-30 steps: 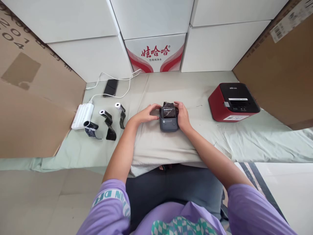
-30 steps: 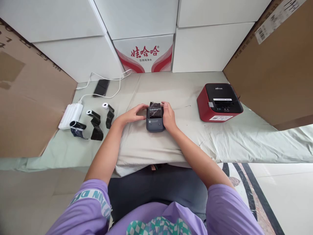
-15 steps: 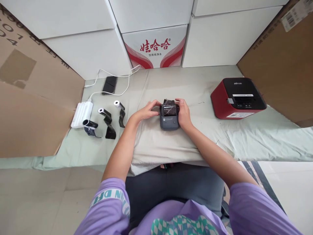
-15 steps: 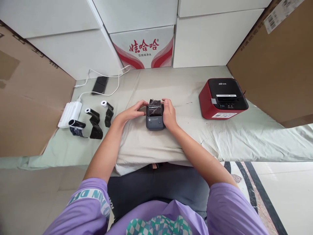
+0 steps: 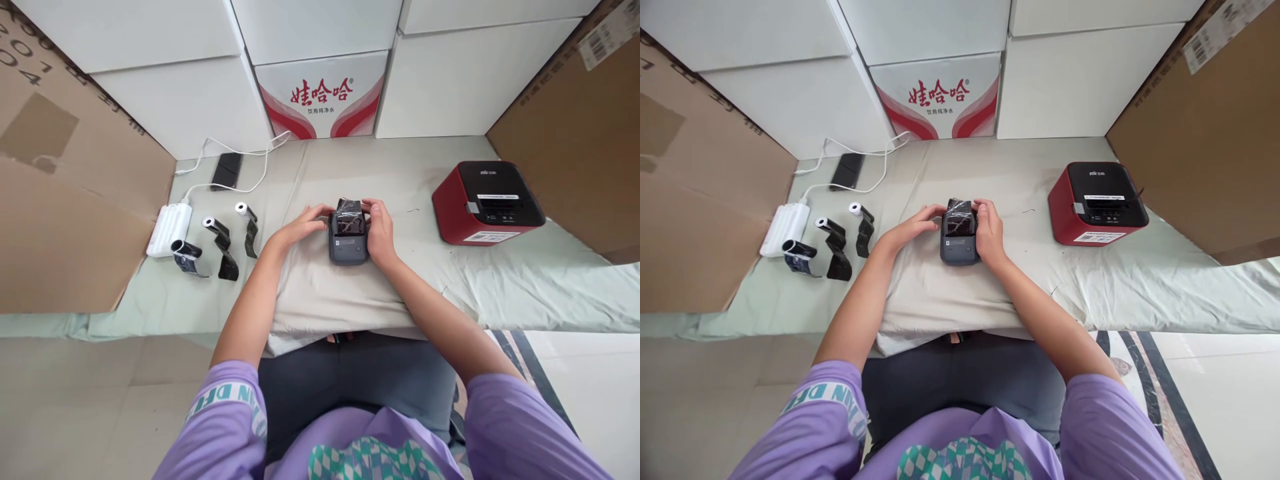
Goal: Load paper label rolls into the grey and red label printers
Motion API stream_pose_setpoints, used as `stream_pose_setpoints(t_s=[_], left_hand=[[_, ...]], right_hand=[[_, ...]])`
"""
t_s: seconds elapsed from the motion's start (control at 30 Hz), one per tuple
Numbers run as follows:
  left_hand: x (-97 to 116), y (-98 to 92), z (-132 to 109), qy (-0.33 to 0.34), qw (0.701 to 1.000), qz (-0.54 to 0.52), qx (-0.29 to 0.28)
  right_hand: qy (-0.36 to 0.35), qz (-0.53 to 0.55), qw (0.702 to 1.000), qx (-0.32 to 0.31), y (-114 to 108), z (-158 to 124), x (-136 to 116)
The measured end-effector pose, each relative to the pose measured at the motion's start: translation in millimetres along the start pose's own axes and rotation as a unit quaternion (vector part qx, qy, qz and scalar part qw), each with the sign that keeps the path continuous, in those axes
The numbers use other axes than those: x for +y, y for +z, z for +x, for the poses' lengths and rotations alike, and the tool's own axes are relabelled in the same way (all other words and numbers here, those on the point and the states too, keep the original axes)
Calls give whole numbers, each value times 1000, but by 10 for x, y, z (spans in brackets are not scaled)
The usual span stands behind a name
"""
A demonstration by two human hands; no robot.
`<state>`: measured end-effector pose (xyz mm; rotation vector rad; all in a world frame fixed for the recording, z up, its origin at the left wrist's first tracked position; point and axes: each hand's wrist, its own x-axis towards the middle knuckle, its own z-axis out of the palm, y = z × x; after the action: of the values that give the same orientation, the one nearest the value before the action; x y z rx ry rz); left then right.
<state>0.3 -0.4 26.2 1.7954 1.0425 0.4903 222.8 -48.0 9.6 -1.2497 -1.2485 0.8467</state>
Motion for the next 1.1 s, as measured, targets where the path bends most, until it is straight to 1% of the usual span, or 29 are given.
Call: stream_pose_setpoints(t_s=[0.13, 0.23, 0.3, 0.37, 0.47, 0.53, 0.6, 0.77, 0.83, 0.9, 0.97, 1.03, 1.1], left_hand=[[-57, -35, 16, 22, 999, 15, -21], [-116, -36, 47, 39, 999, -1, -10], [-141, -16, 80, 46, 999, -14, 9], [-151, 22, 120, 50, 998, -19, 42], [-148, 97, 177, 44, 992, -12, 118], [-145, 149, 204, 36, 986, -3, 162], [-143, 198, 224, 29, 980, 9, 195], [-124, 303, 283, -19, 959, 36, 279], [-105, 328, 299, -28, 953, 49, 297], [-81, 339, 299, -33, 952, 55, 299], [-60, 337, 288, -37, 953, 52, 296], [-51, 328, 275, -37, 954, 47, 294], [-59, 316, 273, -34, 956, 47, 289]], right_hand=[[0, 1, 1000, 3, -10, 14, -9], [2, -17, 1000, 2, -11, 25, -9], [-6, -23, 1000, -1, -16, 25, -22], [-27, -20, 999, 3, -28, 18, -51], [-62, -15, 998, 9, -66, -4, -112], [-71, -21, 997, 8, -101, -23, -156], [-74, -30, 997, 11, -135, -40, -195], [-118, -71, 990, 32, -181, -13, -199], [-109, -89, 990, 20, -178, 37, -143], [-68, -102, 992, -3, -170, 106, -73], [-32, -118, 992, -43, -167, 181, -24], [-22, -135, 987, -82, -171, 248, -24], [-22, -139, 986, -86, -185, 287, -82]])
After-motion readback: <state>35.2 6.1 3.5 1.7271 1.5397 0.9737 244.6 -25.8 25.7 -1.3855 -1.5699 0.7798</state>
